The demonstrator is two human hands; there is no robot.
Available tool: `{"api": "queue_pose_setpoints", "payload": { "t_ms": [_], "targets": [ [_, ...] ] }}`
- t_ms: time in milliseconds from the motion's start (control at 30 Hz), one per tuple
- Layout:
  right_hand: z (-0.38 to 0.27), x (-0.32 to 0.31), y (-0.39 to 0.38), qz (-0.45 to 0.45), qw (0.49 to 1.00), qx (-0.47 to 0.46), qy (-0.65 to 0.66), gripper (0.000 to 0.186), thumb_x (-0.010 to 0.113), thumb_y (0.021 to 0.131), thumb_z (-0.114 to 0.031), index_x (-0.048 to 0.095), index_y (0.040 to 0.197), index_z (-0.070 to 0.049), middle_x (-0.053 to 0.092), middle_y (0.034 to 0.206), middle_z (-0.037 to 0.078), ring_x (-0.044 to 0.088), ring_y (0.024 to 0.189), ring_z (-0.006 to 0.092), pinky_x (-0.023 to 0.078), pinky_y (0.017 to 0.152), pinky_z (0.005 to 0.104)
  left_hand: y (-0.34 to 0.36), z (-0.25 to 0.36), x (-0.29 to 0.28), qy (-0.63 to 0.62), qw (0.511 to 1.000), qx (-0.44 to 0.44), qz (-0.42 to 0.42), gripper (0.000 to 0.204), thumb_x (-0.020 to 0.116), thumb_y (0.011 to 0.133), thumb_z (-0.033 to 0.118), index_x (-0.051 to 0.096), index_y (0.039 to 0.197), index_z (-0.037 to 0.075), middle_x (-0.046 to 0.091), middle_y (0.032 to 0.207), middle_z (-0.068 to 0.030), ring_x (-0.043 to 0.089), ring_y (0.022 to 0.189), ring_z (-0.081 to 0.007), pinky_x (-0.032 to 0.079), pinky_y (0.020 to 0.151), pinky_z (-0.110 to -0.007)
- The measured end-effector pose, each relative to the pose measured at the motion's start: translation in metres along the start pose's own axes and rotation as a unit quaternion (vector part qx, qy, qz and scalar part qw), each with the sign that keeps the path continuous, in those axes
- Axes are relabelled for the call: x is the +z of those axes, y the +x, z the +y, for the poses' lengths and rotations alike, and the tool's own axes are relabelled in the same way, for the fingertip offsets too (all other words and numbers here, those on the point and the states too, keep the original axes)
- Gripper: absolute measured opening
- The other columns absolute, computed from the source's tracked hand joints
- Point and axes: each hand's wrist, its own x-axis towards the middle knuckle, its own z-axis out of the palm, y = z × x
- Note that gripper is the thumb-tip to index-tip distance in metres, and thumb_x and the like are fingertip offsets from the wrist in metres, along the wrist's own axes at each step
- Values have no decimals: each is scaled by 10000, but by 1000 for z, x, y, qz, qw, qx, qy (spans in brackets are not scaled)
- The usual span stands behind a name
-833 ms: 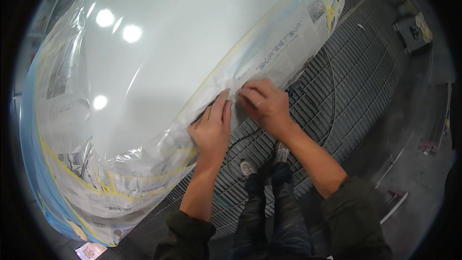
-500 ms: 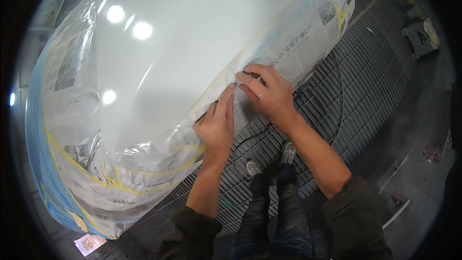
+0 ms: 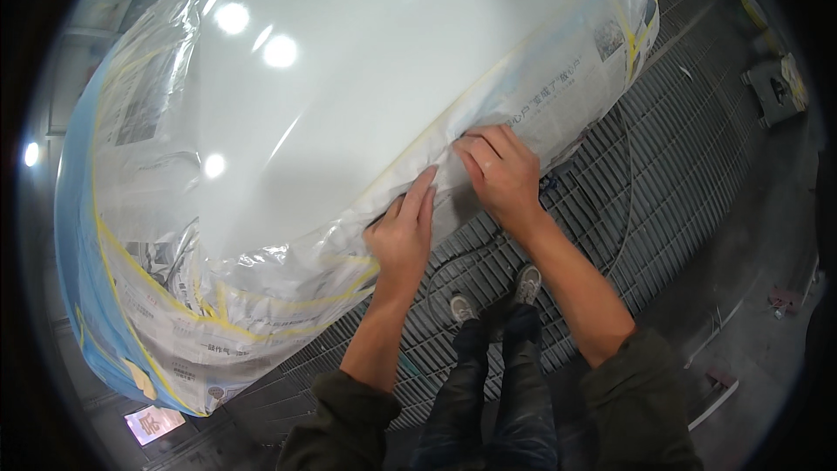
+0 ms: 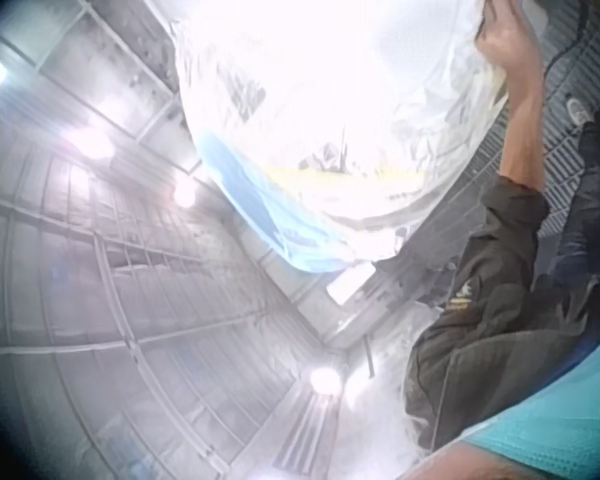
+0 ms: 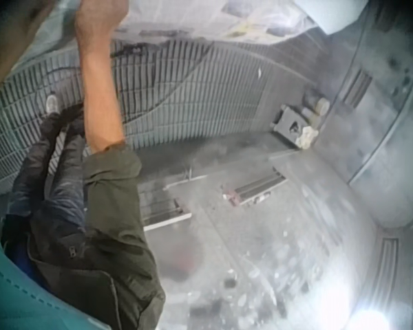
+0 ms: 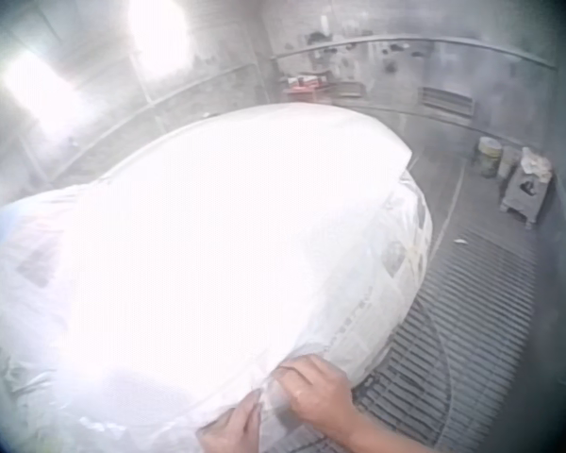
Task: The person uses a spray gun to apply white paint to a car hood in a paint booth. After spraying, the person removes masking tape and newspaper from the edges of the hood.
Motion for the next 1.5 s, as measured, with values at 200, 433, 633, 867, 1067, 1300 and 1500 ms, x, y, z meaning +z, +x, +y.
{"api": "queue_pose_setpoints", "payload": {
  "t_ms": [200, 433, 633, 867, 1067, 1300, 1500],
  "targets": [
    [-13, 5, -29, -44, 993, 87, 68, 182, 788, 791, -80, 690, 944, -93, 654, 912, 45, 655, 873, 263, 547, 682, 372, -26, -10, -18, -19, 996, -71, -56, 358, 785, 864, 72, 739, 1209, 156, 705, 735, -96, 666, 584, -179, 529, 580, -291],
    [-15, -10, -30, -103, 993, 22, 48, 232, 789, 776, -56, 707, 990, -92, 657, 961, 45, 659, 914, 247, 560, 702, 356, -36, -13, -18, -21, 997, -58, -37, 352, 800, 849, 104, 746, 1189, 178, 684, 684, -49, 653, 551, -212, 522, 533, -302],
    [-6, -5, -39, -108, 990, -83, -37, 289, 718, 733, -29, 693, 1019, -66, 645, 1013, 51, 655, 927, 243, 555, 720, 357, -12, -7, -11, 20, 999, 32, -19, 264, 780, 863, 141, 750, 1124, 162, 677, 706, -23, 652, 550, -214, 521, 505, -312],
    [-7, -4, -35, -130, 973, -160, -99, 276, 681, 707, -77, 661, 980, -49, 634, 987, 53, 643, 938, 240, 540, 727, 359, -8, -7, -6, 38, 997, 42, -59, 159, 771, 850, 133, 764, 1007, 158, 717, 762, -26, 675, 590, -210, 538, 532, -321],
    [-7, -1, -32, -152, 965, -165, -136, 200, 674, 728, -95, 610, 915, -67, 614, 968, 56, 629, 927, 237, 537, 726, 348, -9, -10, 0, 34, 997, 48, -43, 132, 766, 844, 147, 764, 975, 165, 704, 733, -10, 668, 574, -210, 521, 509, -327],
    [-8, 4, -32, -158, 965, -141, -151, 206, 691, 723, -112, 578, 893, -81, 584, 925, 59, 613, 901, 243, 537, 732, 353, -6, -9, -2, 12, 998, 43, -39, 73, 763, 848, 142, 760, 920, 152, 698, 714, -14, 663, 565, -213, 514, 502, -333],
    [-6, 6, -33, -131, 969, -149, -144, 188, 687, 736, -108, 575, 885, -78, 579, 914, 61, 608, 887, 246, 534, 735, 353, -5, -9, -2, 4, 998, 44, -37, 88, 767, 845, 134, 758, 932, 144, 707, 731, -20, 669, 578, -215, 517, 514, -330]
  ]
}}
